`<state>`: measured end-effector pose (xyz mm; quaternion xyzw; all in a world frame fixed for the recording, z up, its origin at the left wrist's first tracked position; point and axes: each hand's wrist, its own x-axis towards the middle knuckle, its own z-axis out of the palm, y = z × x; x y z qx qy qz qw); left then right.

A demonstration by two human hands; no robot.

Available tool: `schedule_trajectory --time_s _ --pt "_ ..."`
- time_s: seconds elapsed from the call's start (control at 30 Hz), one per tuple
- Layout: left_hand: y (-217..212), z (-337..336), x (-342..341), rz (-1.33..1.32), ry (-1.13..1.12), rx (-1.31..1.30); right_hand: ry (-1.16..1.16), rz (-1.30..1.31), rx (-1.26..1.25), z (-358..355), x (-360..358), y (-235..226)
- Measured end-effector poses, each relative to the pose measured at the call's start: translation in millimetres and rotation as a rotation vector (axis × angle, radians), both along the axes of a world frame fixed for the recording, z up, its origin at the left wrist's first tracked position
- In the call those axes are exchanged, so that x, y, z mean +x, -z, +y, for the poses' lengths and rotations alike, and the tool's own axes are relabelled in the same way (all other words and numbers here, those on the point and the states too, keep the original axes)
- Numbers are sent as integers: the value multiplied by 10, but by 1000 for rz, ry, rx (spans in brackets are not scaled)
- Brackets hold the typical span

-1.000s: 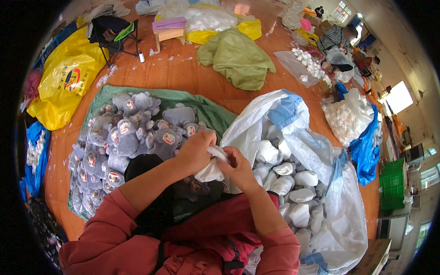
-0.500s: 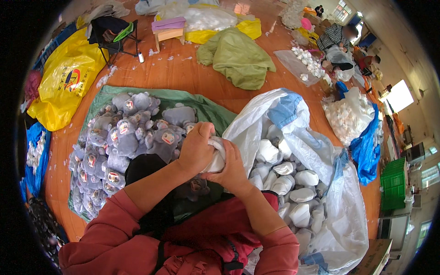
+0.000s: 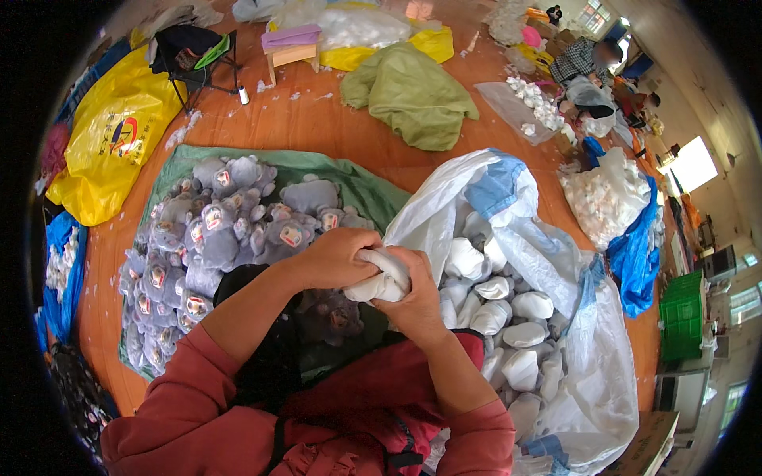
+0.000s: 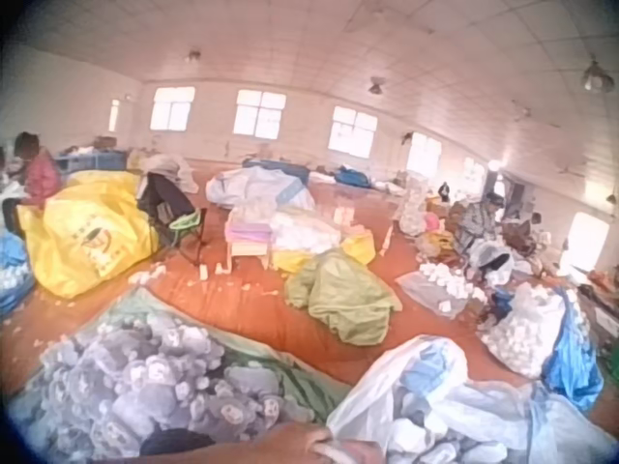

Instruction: The person sits on the floor and repeatedly stuffs white filling into gray plush toy bodies, then places the finished toys into a pile.

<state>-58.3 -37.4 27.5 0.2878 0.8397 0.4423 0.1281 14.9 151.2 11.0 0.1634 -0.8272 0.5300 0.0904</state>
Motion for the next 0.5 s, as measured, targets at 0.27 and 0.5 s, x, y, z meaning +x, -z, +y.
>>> schedule_trajectory --time_s 0.27,0.5 --pt "-95 -95 116 -77 114 147 195 -231 -60 157 -72 159" --pt "62 113 308 114 11 93 257 -345 31 189 -133 186"
